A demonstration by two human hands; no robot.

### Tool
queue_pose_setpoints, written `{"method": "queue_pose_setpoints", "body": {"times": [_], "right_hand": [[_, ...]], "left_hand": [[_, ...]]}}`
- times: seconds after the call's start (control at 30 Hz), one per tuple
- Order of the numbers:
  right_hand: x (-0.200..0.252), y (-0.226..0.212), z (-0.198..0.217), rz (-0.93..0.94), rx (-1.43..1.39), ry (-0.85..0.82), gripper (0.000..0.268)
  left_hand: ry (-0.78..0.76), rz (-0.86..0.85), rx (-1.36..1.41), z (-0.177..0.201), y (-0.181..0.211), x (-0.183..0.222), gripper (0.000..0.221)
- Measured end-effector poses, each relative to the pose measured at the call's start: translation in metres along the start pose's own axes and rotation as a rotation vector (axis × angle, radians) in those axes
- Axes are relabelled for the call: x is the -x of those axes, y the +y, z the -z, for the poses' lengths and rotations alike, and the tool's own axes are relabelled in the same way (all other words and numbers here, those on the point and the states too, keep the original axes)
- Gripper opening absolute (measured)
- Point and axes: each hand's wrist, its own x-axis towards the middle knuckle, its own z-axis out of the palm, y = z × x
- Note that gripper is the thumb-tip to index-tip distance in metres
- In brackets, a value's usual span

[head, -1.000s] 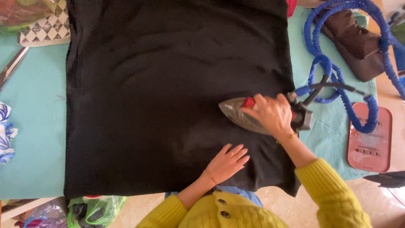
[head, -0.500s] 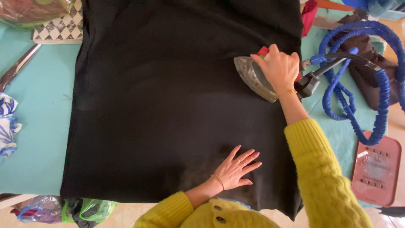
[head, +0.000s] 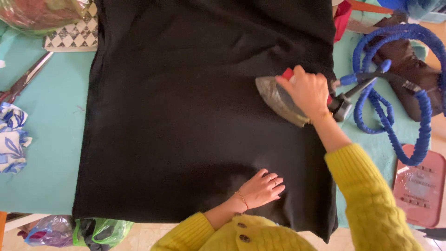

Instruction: Ironing a piece of black fabric on a work table using a steam iron.

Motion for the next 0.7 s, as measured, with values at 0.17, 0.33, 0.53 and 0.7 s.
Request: {"method": "queue_pose_setpoints", "body": {"times": [0.17,0.33,0.53,0.7], "right_hand": [[0.076,-0.029,0.069,0.101,0.074,0.042,0.059],[0.128,-0.058,0.12,0.183,-0.102,-0.055,0.058],[0.118,-0.083,0.124,0.212,-0.302,-0.018,0.054],[0.067,-0.102,0.101,0.271,-0.083,0.102,0.061]], "left_hand": [[-0.071,0.037,0.065,-0.012,0.015,0.011,0.025],[-0.155,0.037,0.18,-0.013,0.022,0.026,0.019],[-0.135,0.038,0.123,-0.011,0.024,0.034,0.021],[-0.008,0.073,0.027,0.005,0.019,0.023,0.027]]}}
